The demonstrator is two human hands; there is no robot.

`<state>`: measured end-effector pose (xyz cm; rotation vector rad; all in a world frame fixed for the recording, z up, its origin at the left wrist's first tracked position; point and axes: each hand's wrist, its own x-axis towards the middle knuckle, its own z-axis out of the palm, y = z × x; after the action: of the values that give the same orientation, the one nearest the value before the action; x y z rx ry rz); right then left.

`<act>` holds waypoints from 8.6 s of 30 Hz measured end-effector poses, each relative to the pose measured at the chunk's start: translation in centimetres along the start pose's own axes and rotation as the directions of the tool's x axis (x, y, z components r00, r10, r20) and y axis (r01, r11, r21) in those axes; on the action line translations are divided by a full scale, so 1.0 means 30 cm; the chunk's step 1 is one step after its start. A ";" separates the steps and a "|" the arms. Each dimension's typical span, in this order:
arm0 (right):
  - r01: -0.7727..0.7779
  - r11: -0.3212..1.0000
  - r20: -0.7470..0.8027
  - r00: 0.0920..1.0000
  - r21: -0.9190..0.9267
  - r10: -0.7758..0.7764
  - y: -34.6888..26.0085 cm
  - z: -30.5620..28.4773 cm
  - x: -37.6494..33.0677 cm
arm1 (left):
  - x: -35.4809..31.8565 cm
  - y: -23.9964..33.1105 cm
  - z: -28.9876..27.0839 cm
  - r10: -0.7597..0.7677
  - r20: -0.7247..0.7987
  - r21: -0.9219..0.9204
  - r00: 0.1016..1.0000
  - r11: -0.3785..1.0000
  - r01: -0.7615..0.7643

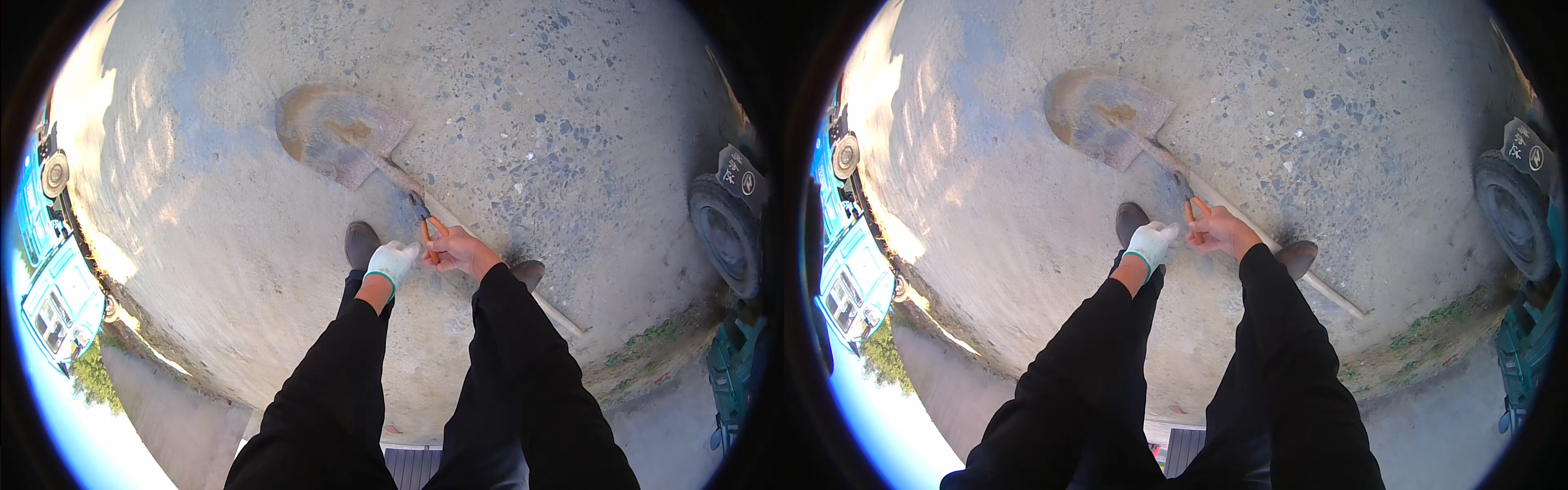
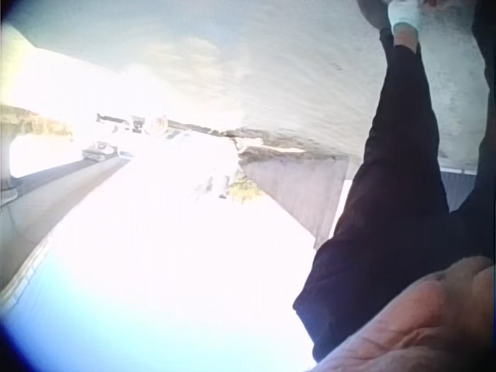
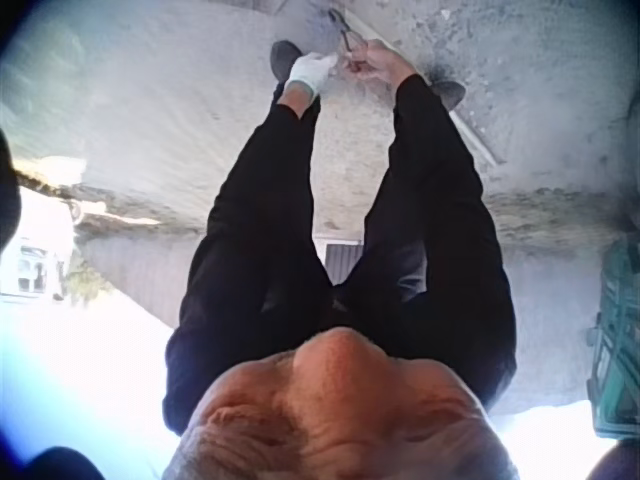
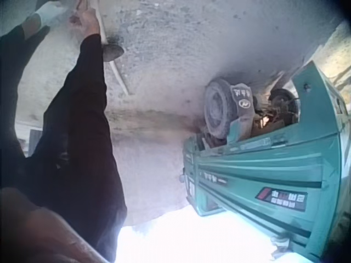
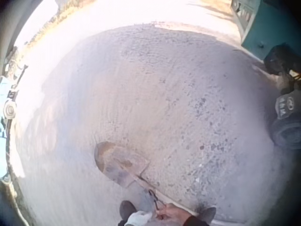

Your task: The person uses pliers to scrape and clean the metal blade of a shovel, repeatedly rotating the tool to access different areas. The person holds the shovel with one hand while manipulating the pliers with the other, focusing on removing debris from the blade surface.

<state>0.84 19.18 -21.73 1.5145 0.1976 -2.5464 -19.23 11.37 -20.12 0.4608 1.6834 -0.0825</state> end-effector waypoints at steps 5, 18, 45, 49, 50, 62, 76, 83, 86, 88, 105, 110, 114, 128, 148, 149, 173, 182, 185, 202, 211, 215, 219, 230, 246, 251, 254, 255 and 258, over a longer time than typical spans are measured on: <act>-0.034 0.998 -0.040 0.999 -0.053 0.031 0.012 -0.063 -0.053 | -0.074 0.066 -0.060 0.132 0.111 0.441 0.985 0.882 -0.168; 0.003 1.000 0.174 0.985 0.026 -0.007 0.099 -0.191 0.065 | 0.095 0.247 0.124 -0.212 0.037 0.164 0.977 0.965 0.204; -0.021 0.989 0.141 0.989 -0.147 0.042 0.047 -0.145 0.219 | 0.261 0.136 0.228 -0.212 0.080 -0.689 0.974 0.695 0.208; -0.026 0.989 0.159 0.986 -0.148 0.050 0.041 -0.143 0.207 | 0.278 0.124 0.230 -0.208 0.140 -0.755 0.968 0.611 0.241; -0.045 0.980 0.131 0.989 -0.196 0.072 0.039 -0.143 0.204 | 0.276 0.127 0.235 -0.231 0.137 -0.753 0.963 0.607 0.252; -0.060 0.984 0.060 0.996 -0.166 0.070 0.033 -0.121 0.167 | 0.236 0.188 0.252 -0.345 -0.003 -0.791 0.939 0.575 0.209; -0.119 0.990 -0.058 0.992 -0.077 0.114 0.019 -0.063 0.113 | 0.210 0.210 0.224 -0.378 0.012 -0.746 0.926 0.613 0.260; -0.132 0.960 -0.091 0.989 -0.248 0.113 0.022 -0.065 0.117 | 0.111 0.239 0.188 -0.428 0.110 -0.686 0.897 0.620 0.380; -0.100 0.976 -0.017 0.995 -0.194 0.099 0.009 -0.084 0.126 | 0.189 0.232 0.192 -0.357 0.122 -0.720 0.926 0.611 0.330; -0.141 0.980 0.019 0.989 -0.139 0.145 0.006 -0.096 0.131 | 0.211 0.208 0.195 -0.386 0.159 -0.684 0.909 0.620 0.384; -0.127 0.895 -0.124 0.989 -0.428 0.081 0.132 -0.092 -0.107 | 0.108 0.057 0.034 0.098 0.007 0.041 0.995 0.994 -0.099; -0.069 0.776 -0.153 0.988 -0.627 -0.036 0.137 -0.003 -0.280 | -0.236 0.229 -0.133 -0.189 0.034 -0.363 0.981 0.913 0.188; -0.070 0.842 -0.140 0.990 -0.535 -0.007 0.190 0.073 -0.474 | -0.580 0.281 -0.159 -0.152 -0.054 -0.555 0.987 0.826 0.096; -0.077 0.957 -0.085 0.995 -0.278 0.055 0.159 -0.110 -0.175 | -0.633 0.256 -0.071 -0.225 0.274 -0.722 0.935 0.594 0.354; -0.022 0.982 0.099 0.994 -0.186 0.041 -0.026 -0.170 0.049 | -0.648 0.389 -0.263 -0.091 0.416 -0.816 0.905 0.403 0.415; -0.017 0.983 0.102 0.994 -0.183 0.036 -0.017 -0.175 0.050 | -0.649 0.391 -0.264 -0.083 0.413 -0.814 0.907 0.413 0.408; -0.020 0.998 0.236 0.971 -0.053 0.032 0.070 -0.203 0.187 | -0.648 0.406 -0.206 -0.083 0.367 -0.785 0.927 0.506 0.356; 0.051 0.999 0.245 0.968 -0.015 -0.046 0.074 -0.155 0.211 | -0.204 0.250 -0.101 0.071 -0.078 0.295 0.994 0.954 -0.045; -0.025 0.996 0.148 0.988 -0.080 0.036 0.094 -0.129 0.227 | 0.027 0.100 -0.033 0.104 0.013 0.369 0.994 0.924 -0.102; 0.041 0.994 0.118 0.992 0.102 -0.053 0.151 -0.087 0.276 | 0.255 0.007 0.168 0.087 -0.155 0.009 0.984 0.996 -0.087; 0.009 1.000 0.180 0.984 -0.016 -0.006 0.113 -0.074 0.267 | 0.261 0.092 0.193 -0.227 0.072 -0.522 0.971 0.822 0.230; -0.030 0.999 0.099 0.995 0.039 0.026 0.117 -0.074 0.259 | 0.251 0.103 0.218 -0.211 0.023 -0.621 0.977 0.763 0.179; 0.004 0.992 0.101 0.995 0.127 -0.017 0.122 -0.073 0.238 | 0.246 0.126 0.234 -0.276 0.001 -0.616 0.961 0.757 0.218; -0.020 0.982 0.030 0.999 0.188 0.014 0.106 -0.064 0.199 | 0.244 0.140 0.231 -0.262 -0.027 -0.543 0.965 0.814 0.206; 0.033 0.849 0.026 0.998 0.527 -0.055 0.229 0.065 0.223 | 0.218 0.096 0.027 -0.161 0.219 0.077 0.962 0.986 0.147; 0.091 0.796 0.019 0.992 0.598 -0.127 0.248 0.174 0.214 | 0.177 0.074 -0.064 -0.109 0.165 0.347 0.980 0.937 0.046; 0.148 0.738 -0.020 0.984 0.658 -0.180 0.251 0.240 0.177 | 0.129 0.087 -0.113 -0.084 0.193 0.384 0.978 0.923 0.003; 0.145 0.758 -0.017 0.985 0.636 -0.174 0.253 0.258 0.154 | 0.113 0.093 -0.124 -0.050 0.222 0.455 0.974 0.888 -0.058; 0.100 0.809 -0.090 0.994 0.579 -0.059 0.254 0.309 0.043 | 0.067 0.099 -0.134 0.038 0.371 0.615 0.928 0.739 -0.275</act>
<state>-6.06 9.76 -18.65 1.8137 -0.5912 -2.7729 -22.14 15.85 -20.76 1.0639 1.2254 -0.6186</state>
